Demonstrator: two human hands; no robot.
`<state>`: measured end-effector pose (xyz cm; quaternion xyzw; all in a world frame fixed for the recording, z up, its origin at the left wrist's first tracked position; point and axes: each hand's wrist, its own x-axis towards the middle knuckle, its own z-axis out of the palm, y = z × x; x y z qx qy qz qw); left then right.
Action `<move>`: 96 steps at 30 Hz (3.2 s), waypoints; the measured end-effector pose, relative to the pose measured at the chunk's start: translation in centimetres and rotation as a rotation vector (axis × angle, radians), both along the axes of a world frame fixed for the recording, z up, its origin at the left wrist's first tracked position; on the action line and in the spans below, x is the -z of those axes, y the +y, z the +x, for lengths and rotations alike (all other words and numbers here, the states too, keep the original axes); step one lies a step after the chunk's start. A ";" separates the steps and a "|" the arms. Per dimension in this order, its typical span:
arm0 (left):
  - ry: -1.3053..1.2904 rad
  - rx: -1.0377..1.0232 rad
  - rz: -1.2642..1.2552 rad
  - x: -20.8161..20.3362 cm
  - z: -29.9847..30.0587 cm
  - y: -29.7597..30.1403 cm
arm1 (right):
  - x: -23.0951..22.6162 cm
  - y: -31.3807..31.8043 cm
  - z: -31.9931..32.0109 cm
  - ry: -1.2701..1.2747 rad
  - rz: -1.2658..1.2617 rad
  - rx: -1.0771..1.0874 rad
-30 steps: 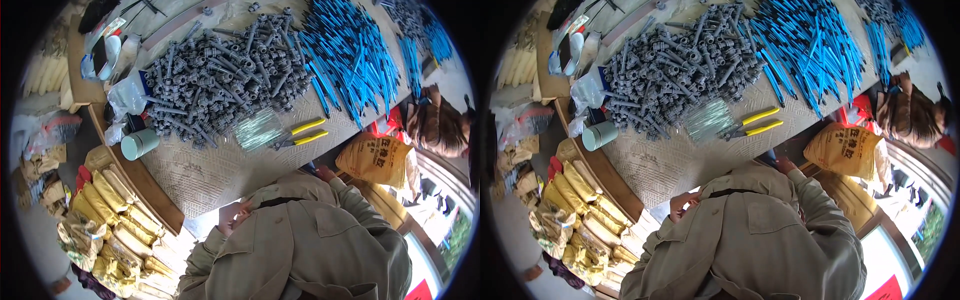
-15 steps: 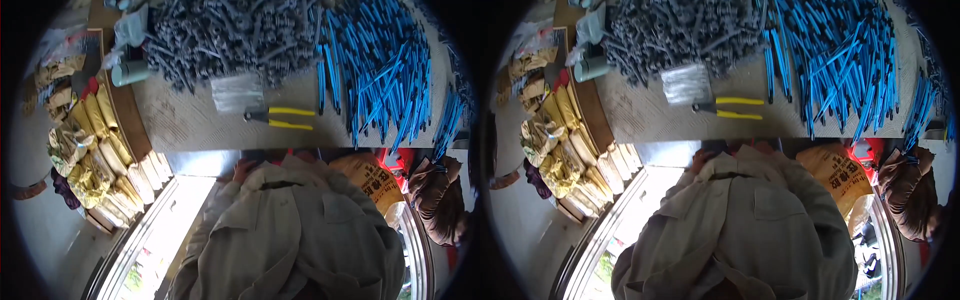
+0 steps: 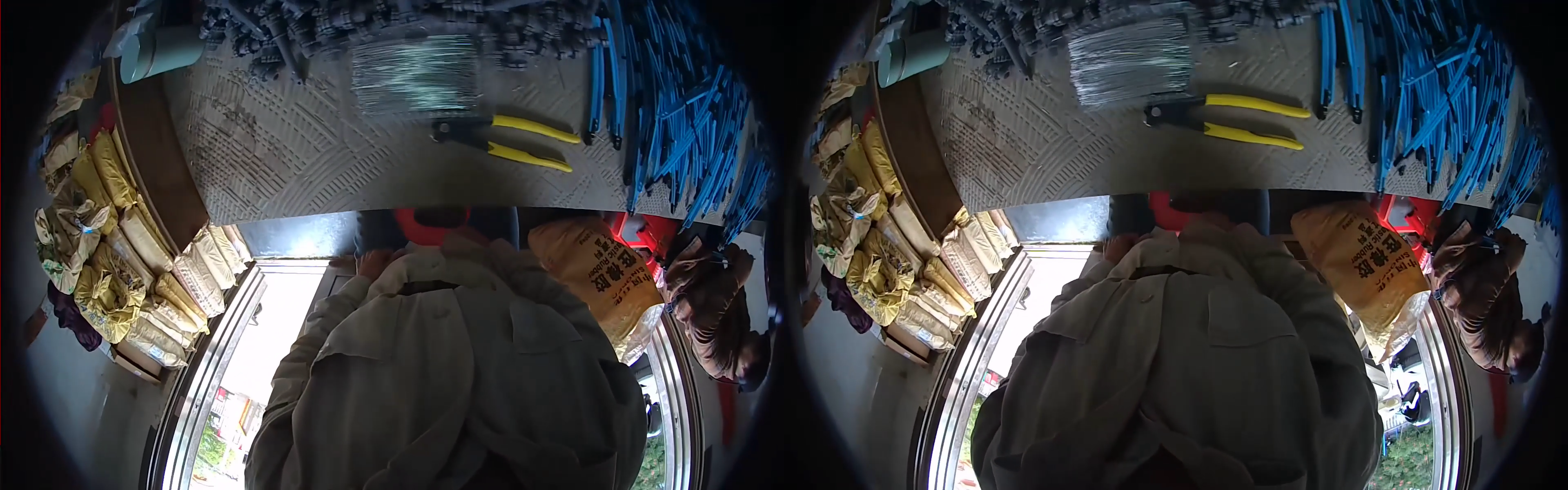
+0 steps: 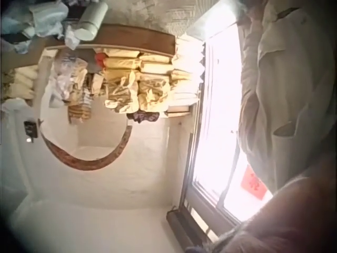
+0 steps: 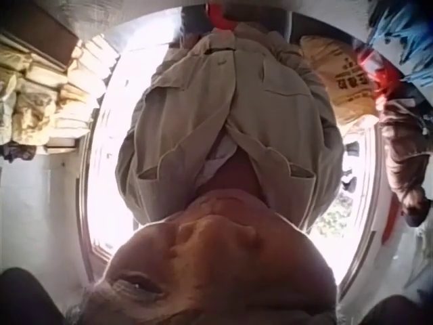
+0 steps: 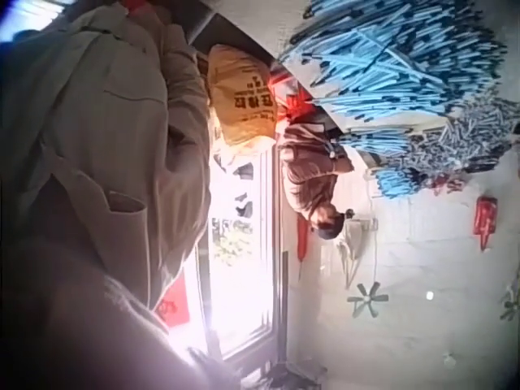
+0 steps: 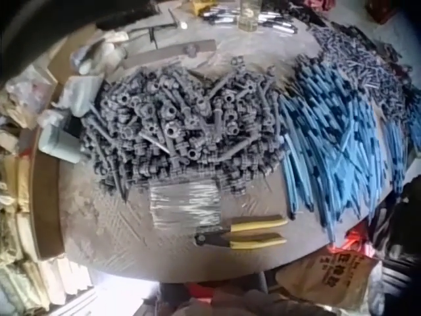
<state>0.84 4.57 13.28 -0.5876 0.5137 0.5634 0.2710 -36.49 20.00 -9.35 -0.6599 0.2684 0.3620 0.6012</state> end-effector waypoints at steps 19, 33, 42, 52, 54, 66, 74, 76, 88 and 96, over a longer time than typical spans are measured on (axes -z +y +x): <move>0.105 0.047 -0.204 5.9 6.7 6.5 | -7.1 -14.8 19.2 -0.237 -0.671 0.417; 0.125 0.054 -0.452 8.0 4.3 3.5 | -6.0 -20.3 13.1 -0.138 -0.375 0.305; 0.016 0.049 -0.568 9.8 3.2 5.2 | -3.0 -18.8 14.0 -0.203 -0.277 0.278; -0.278 -0.047 -0.731 9.1 0.7 7.2 | -2.2 -20.5 16.8 -0.361 -0.211 0.398; -0.405 -0.176 -0.733 7.3 -0.7 6.7 | -6.0 -21.4 15.4 -0.603 -0.859 0.270; -0.099 1.045 -1.216 7.0 -7.2 2.9 | -10.7 -21.2 4.2 -0.480 -1.575 0.509; 0.063 1.018 -0.808 10.8 -10.4 0.3 | -13.6 -15.0 1.1 -0.513 -1.420 0.707; 0.115 0.970 -0.820 11.9 -9.6 0.5 | -14.8 -13.1 1.3 -0.491 -1.409 0.725; 0.769 -0.443 -1.494 -7.6 -0.6 -13.2 | -15.9 -13.6 3.2 -0.346 -1.459 0.416; 0.876 -0.893 -1.563 -13.1 4.4 -31.5 | -15.3 -22.4 2.1 -0.304 -1.599 0.648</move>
